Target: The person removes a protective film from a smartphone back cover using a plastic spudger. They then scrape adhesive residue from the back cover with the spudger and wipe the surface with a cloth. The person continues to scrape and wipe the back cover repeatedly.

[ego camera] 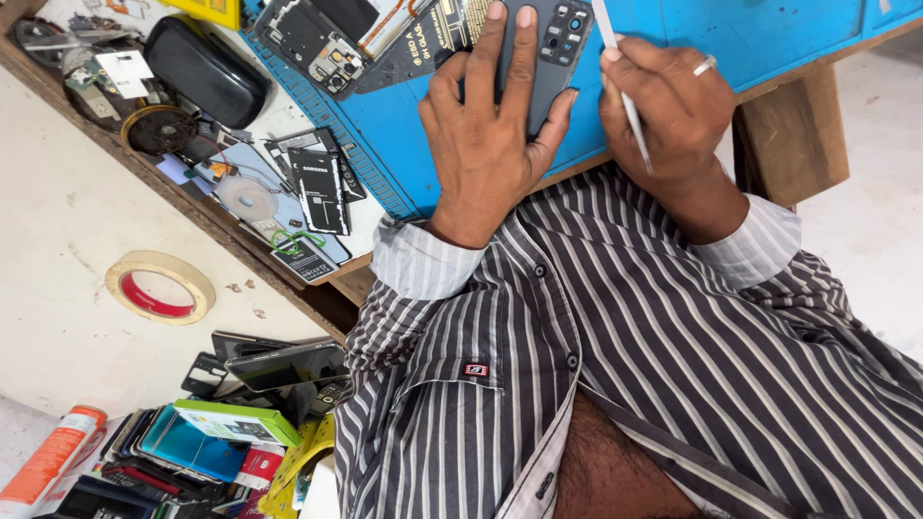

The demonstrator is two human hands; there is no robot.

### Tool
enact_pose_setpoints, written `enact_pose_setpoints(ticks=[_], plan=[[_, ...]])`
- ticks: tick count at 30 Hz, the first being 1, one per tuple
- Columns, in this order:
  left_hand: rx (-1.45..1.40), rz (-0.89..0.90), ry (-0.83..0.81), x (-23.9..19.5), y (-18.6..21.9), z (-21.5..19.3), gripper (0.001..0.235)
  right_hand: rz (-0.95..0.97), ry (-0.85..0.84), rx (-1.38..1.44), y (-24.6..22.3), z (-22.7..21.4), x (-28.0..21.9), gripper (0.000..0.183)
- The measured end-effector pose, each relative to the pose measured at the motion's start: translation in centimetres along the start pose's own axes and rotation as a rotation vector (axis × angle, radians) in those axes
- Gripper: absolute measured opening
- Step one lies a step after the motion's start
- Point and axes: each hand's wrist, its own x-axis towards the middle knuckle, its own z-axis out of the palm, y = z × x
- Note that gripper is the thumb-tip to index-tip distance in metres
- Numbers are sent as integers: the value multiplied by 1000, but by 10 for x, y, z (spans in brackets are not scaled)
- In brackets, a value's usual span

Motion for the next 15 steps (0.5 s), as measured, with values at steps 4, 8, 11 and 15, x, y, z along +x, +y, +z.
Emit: enact_pose_setpoints(ticks=[4, 8, 11, 15], plan=[[-22, 16, 28, 2, -1, 2, 69, 50, 63, 131, 4, -5, -2, 14], [-52, 1, 26, -1, -1, 2, 69, 45, 1, 107, 6, -7, -4, 15], [-42, -11, 18, -1, 0, 2, 70, 11, 8, 78, 5, -7, -2, 15], [-46, -6, 5, -1, -2, 2, 70, 11, -3, 99, 3, -7, 5, 15]])
